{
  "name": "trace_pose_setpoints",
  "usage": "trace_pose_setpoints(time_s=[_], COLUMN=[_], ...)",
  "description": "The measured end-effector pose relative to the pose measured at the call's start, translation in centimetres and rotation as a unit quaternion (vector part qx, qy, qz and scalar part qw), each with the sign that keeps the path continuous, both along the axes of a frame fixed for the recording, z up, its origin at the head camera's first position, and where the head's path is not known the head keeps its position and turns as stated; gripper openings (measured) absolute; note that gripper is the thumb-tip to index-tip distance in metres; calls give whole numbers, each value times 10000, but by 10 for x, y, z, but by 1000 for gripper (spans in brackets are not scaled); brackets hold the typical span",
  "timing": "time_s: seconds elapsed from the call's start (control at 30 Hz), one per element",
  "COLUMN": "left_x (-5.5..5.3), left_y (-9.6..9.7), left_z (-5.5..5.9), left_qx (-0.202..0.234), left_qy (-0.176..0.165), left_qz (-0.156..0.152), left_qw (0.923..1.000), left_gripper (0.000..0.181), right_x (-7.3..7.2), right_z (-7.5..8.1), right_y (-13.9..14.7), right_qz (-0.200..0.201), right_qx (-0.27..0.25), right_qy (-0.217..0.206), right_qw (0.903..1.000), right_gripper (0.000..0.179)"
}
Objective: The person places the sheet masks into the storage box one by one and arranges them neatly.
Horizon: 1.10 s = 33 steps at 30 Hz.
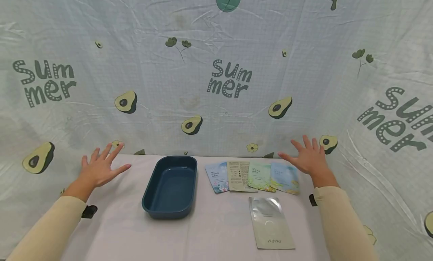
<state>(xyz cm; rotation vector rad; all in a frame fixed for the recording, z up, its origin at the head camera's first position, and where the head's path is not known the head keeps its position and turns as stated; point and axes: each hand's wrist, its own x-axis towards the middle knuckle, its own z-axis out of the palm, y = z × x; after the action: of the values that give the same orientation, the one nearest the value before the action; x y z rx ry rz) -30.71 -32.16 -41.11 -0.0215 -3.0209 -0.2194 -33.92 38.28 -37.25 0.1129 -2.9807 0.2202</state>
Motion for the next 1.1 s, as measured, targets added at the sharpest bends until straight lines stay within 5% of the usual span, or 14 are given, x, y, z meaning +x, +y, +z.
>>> trace_pose_setpoints(time_s=[0.33,1.1], left_x=[4,20], left_y=[6,25], left_z=[-6,-22], left_qx=[-166,219], left_qy=[41,239], left_qz=[53,-269], left_qw=[9998,9991], left_gripper=[104,97], right_x=[3,25], right_z=[-7,-40], right_y=[-2,-22], right_qz=[122,430], right_qx=[-30,-332], right_qy=[148,687], right_qw=[9998,9962], right_gripper=[97,90])
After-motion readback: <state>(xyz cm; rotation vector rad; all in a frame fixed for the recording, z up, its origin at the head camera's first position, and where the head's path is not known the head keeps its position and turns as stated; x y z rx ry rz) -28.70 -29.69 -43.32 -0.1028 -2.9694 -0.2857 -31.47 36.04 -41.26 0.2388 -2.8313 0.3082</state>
